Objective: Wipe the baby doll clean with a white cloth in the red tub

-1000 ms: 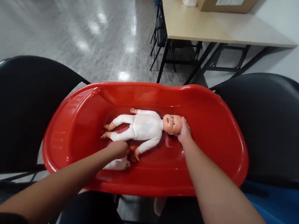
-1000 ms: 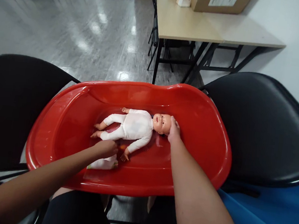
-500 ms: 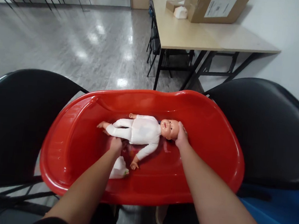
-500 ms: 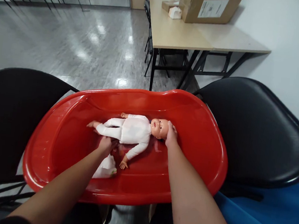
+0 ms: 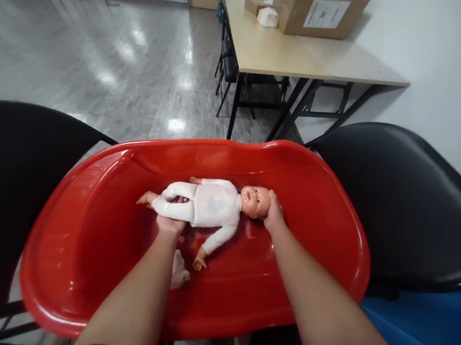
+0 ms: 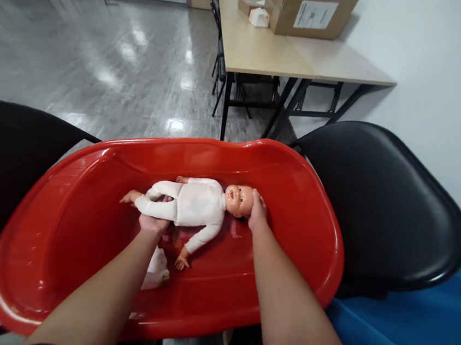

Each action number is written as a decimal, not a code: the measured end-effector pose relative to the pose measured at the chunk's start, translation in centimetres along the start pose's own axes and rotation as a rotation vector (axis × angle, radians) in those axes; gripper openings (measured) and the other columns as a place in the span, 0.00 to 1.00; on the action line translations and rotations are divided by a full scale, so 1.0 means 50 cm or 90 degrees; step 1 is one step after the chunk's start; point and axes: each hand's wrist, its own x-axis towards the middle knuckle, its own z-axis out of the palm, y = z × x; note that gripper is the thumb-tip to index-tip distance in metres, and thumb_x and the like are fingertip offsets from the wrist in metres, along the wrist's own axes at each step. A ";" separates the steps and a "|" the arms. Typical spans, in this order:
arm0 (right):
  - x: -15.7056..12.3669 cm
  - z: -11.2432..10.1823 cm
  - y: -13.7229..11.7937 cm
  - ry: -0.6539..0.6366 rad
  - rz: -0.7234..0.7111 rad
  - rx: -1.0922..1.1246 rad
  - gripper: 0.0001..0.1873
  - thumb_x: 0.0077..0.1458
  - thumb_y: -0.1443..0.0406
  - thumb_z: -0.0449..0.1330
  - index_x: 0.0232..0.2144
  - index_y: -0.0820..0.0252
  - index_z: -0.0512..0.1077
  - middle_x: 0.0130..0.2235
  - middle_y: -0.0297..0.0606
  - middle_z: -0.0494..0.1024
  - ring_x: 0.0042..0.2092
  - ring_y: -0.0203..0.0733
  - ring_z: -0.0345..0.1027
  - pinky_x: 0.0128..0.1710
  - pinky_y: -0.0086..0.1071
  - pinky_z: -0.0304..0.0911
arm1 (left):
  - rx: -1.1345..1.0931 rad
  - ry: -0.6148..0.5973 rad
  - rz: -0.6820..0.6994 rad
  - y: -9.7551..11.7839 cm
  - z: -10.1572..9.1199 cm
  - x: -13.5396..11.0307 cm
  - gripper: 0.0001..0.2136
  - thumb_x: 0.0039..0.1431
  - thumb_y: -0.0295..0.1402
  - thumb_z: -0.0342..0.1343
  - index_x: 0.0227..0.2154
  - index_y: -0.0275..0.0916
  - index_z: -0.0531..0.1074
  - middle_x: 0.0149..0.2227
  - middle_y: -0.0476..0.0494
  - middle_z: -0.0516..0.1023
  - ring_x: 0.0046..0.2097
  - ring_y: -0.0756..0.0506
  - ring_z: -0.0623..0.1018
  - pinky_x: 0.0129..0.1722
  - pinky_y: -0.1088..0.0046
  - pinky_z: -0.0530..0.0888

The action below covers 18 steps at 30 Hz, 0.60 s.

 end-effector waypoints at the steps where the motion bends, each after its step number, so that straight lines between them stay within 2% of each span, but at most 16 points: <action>1: -0.002 0.002 -0.003 0.010 0.022 0.012 0.30 0.50 0.43 0.65 0.47 0.55 0.74 0.44 0.41 0.81 0.44 0.50 0.79 0.36 0.41 0.80 | -0.010 -0.017 -0.004 0.000 0.002 0.001 0.20 0.73 0.44 0.41 0.48 0.37 0.73 0.47 0.37 0.78 0.53 0.40 0.77 0.55 0.58 0.76; 4: -0.006 0.006 -0.010 0.026 0.056 0.032 0.30 0.49 0.44 0.66 0.48 0.56 0.74 0.46 0.41 0.81 0.45 0.52 0.78 0.36 0.42 0.80 | -0.024 -0.048 -0.004 0.001 0.013 0.006 0.15 0.72 0.41 0.46 0.46 0.38 0.73 0.45 0.40 0.79 0.51 0.41 0.78 0.57 0.58 0.75; 7: -0.006 0.007 -0.011 0.029 0.054 0.039 0.30 0.50 0.44 0.66 0.47 0.57 0.74 0.47 0.43 0.81 0.46 0.52 0.78 0.37 0.42 0.80 | 0.000 -0.032 0.001 -0.001 0.027 0.006 0.14 0.70 0.44 0.50 0.45 0.39 0.72 0.43 0.42 0.79 0.51 0.41 0.78 0.56 0.58 0.75; 13: -0.009 0.006 -0.010 0.026 0.043 0.052 0.29 0.50 0.45 0.66 0.47 0.57 0.74 0.46 0.42 0.81 0.47 0.52 0.78 0.39 0.42 0.80 | 0.062 -0.081 -0.001 -0.006 0.044 -0.012 0.22 0.71 0.52 0.44 0.47 0.38 0.71 0.50 0.37 0.78 0.58 0.39 0.74 0.56 0.64 0.75; 18: -0.010 0.005 -0.011 0.032 0.042 0.042 0.30 0.49 0.44 0.66 0.47 0.57 0.74 0.47 0.43 0.81 0.48 0.53 0.78 0.38 0.43 0.80 | 0.043 -0.097 0.000 0.001 0.043 -0.009 0.22 0.71 0.52 0.44 0.49 0.39 0.70 0.48 0.40 0.78 0.59 0.37 0.73 0.58 0.59 0.73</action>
